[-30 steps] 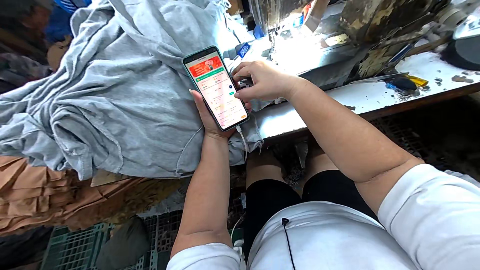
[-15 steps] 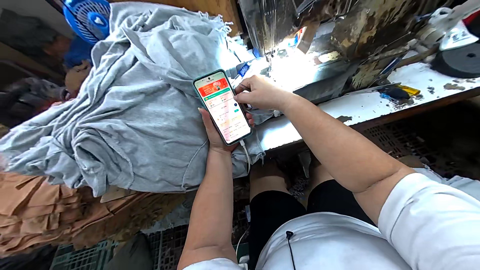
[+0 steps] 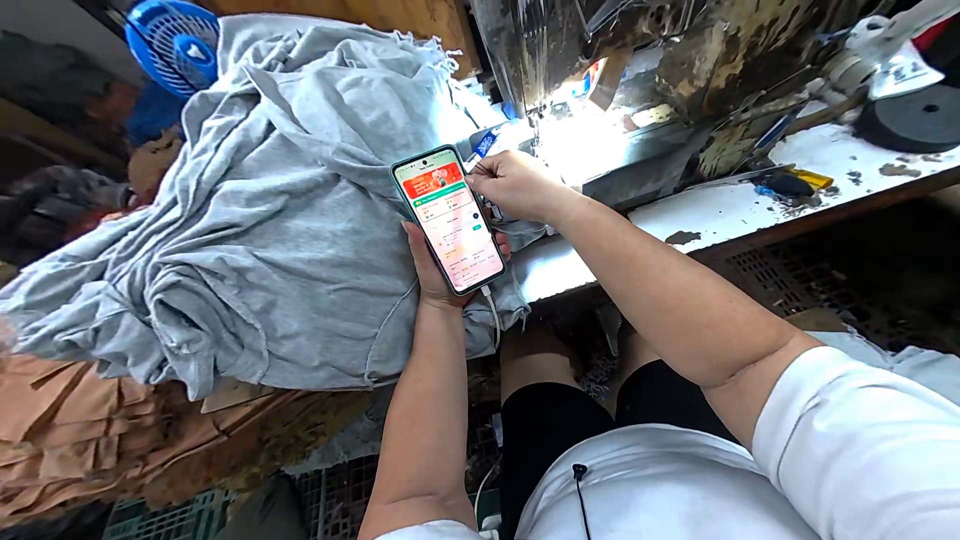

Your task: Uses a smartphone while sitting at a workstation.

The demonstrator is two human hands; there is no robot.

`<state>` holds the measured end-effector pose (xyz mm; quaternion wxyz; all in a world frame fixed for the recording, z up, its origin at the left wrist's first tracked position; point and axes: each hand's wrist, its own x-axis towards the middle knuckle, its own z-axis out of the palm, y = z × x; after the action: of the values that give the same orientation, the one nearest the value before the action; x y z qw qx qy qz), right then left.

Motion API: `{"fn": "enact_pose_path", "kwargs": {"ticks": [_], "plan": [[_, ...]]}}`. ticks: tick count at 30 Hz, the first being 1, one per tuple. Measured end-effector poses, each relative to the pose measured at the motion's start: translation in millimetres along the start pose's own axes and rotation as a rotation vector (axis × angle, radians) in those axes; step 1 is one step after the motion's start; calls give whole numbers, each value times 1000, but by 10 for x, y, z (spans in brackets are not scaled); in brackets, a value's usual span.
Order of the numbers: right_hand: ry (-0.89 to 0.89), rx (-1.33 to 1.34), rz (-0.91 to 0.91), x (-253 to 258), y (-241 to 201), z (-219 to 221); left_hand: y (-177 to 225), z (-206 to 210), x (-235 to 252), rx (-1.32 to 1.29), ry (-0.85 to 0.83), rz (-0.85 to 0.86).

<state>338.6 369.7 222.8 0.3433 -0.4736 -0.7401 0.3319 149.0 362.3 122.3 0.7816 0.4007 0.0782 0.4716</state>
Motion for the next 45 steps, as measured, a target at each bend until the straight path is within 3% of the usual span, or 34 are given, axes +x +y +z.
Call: {"fn": "enact_pose_path", "kwargs": {"ticks": [10, 15, 19, 30, 45], "plan": [[37, -50, -38, 49, 73, 129, -24, -3, -25, 72, 52, 15], [-31, -52, 25, 28, 36, 0, -7, -17, -14, 36, 6, -5], [-29, -2, 12, 24, 45, -13, -5, -17, -15, 74, 62, 15], [-21, 45, 14, 1, 21, -20, 6, -26, -9, 65, 17, -4], [16, -100, 49, 19, -34, 32, -11, -58, -33, 144, 93, 41]]}}
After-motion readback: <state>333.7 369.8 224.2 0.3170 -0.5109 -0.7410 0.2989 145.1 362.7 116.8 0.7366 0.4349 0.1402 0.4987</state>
